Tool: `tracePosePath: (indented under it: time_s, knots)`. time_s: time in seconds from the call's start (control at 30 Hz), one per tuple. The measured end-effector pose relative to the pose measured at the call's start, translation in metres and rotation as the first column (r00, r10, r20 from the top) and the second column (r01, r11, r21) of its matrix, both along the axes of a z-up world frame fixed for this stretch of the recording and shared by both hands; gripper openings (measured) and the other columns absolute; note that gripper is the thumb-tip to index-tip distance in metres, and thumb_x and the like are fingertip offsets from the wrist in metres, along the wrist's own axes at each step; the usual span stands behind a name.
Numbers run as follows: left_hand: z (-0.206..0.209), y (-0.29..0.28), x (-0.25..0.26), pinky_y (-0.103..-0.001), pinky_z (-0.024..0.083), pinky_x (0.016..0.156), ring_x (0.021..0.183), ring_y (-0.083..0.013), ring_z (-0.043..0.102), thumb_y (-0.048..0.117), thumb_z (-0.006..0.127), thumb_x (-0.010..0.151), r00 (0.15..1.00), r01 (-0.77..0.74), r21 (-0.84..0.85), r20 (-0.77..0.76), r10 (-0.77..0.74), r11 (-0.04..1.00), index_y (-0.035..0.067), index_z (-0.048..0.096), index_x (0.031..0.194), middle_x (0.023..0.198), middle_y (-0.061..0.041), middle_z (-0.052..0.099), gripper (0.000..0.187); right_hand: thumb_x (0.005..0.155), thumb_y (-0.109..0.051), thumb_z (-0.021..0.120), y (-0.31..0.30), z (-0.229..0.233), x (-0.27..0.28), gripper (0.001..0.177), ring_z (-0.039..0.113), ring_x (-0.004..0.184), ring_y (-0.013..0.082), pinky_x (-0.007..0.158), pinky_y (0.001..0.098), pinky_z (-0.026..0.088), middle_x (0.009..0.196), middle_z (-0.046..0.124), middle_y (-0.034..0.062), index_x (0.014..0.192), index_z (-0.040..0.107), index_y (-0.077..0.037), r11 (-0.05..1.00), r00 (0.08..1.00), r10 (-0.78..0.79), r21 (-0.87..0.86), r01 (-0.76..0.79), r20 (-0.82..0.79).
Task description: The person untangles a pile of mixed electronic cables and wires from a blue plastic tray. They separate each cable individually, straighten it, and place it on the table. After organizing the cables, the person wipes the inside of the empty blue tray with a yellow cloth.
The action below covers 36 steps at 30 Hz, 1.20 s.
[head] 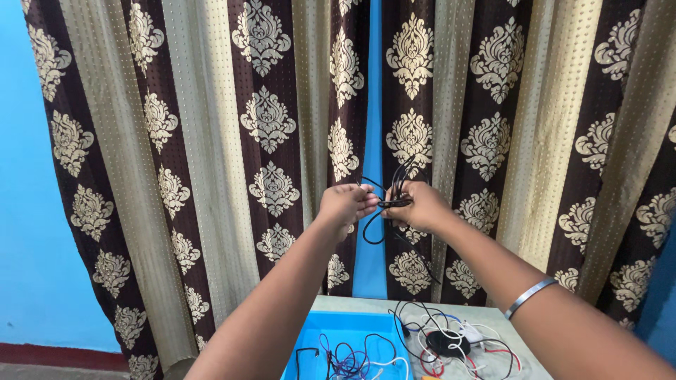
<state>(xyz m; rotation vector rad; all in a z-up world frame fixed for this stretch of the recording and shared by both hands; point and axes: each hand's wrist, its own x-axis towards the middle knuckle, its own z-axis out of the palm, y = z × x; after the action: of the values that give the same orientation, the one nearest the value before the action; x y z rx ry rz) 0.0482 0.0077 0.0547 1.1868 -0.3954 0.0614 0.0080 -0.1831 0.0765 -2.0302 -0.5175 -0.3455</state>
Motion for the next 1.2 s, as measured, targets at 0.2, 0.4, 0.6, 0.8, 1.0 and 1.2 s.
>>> tracePosePath:
  time_s: [0.2, 0.4, 0.6, 0.8, 1.0, 1.2]
  knots:
    - [-0.009, -0.006, -0.001, -0.033, 0.063, 0.080, 0.082, -0.0196, 0.072, 0.012, 0.062, 0.099, 0.999, -0.025, 0.047, -0.038, 0.026, 0.999, -0.004, 0.068, 0.102, 0.092, -0.013, 0.071, 0.017, 0.078, -0.007, 0.086, -0.008, -0.009, 0.007, 0.027, 0.070, 0.063, 0.0118, 0.057, 0.0271, 0.055, 0.076, 0.074, 0.0048, 0.100, 0.070, -0.008, 0.984, 0.989, -0.149, -0.102, 0.148, -0.002]
    - [-0.047, -0.027, 0.017, -0.036, 0.062, 0.080, 0.088, -0.0244, 0.074, 0.016, 0.058, 0.101, 0.978, 0.047, 0.223, -0.209, 0.000, 0.974, -0.002, 0.065, 0.114, 0.097, -0.013, 0.070, 0.024, 0.075, -0.007, 0.086, -0.033, -0.039, 0.027, 0.035, 0.072, 0.063, 0.0143, 0.055, 0.0301, 0.054, 0.073, 0.074, 0.0059, 0.103, 0.065, -0.007, 0.992, 0.992, -0.123, -0.030, 0.122, -0.014]
    - [-0.110, -0.055, 0.060, -0.036, 0.061, 0.076, 0.089, -0.0260, 0.074, 0.016, 0.053, 0.100, 0.956, 0.055, 0.293, -0.292, 0.035, 0.955, 0.000, 0.065, 0.116, 0.099, -0.015, 0.074, 0.026, 0.072, -0.018, 0.092, -0.059, -0.078, 0.050, 0.040, 0.069, 0.067, 0.0160, 0.065, 0.0326, 0.054, 0.076, 0.074, 0.0079, 0.103, 0.069, -0.006, 0.901, 0.937, -0.336, -0.256, 0.350, 0.096]
    - [-0.184, -0.092, 0.086, -0.040, 0.059, 0.064, 0.074, -0.0256, 0.074, 0.013, 0.054, 0.098, 0.925, 0.049, 0.391, -0.365, 0.106, 0.919, -0.003, 0.067, 0.109, 0.086, -0.013, 0.072, 0.024, 0.067, -0.027, 0.094, -0.092, -0.139, 0.069, 0.041, 0.073, 0.078, 0.0202, 0.073, 0.0343, 0.056, 0.089, 0.077, 0.0092, 0.102, 0.076, -0.016, 0.833, 0.890, -0.455, -0.346, 0.432, 0.016]
    - [-0.217, -0.145, 0.084, -0.043, 0.058, 0.065, 0.074, -0.0284, 0.070, 0.021, 0.050, 0.098, 0.874, 0.083, 0.464, -0.459, 0.159, 0.882, 0.012, 0.050, 0.112, 0.088, -0.013, 0.070, 0.016, 0.069, -0.020, 0.088, -0.117, -0.187, 0.084, 0.031, 0.073, 0.088, 0.0271, 0.082, 0.0387, 0.057, 0.093, 0.076, 0.0116, 0.097, 0.077, -0.015, 0.748, 0.917, -0.369, -0.536, 0.390, 0.152]
    - [-0.295, -0.180, 0.116, -0.047, 0.058, 0.069, 0.075, -0.0330, 0.073, 0.017, 0.060, 0.089, 0.944, 0.072, 0.728, -0.270, 0.189, 0.681, -0.004, 0.074, 0.092, 0.088, -0.023, 0.074, 0.026, 0.071, -0.018, 0.082, -0.163, -0.251, 0.098, 0.025, 0.073, 0.093, 0.0313, 0.082, 0.0426, 0.057, 0.093, 0.075, 0.0132, 0.094, 0.074, -0.012, 0.760, 0.928, -0.339, -0.536, 0.368, 0.156]
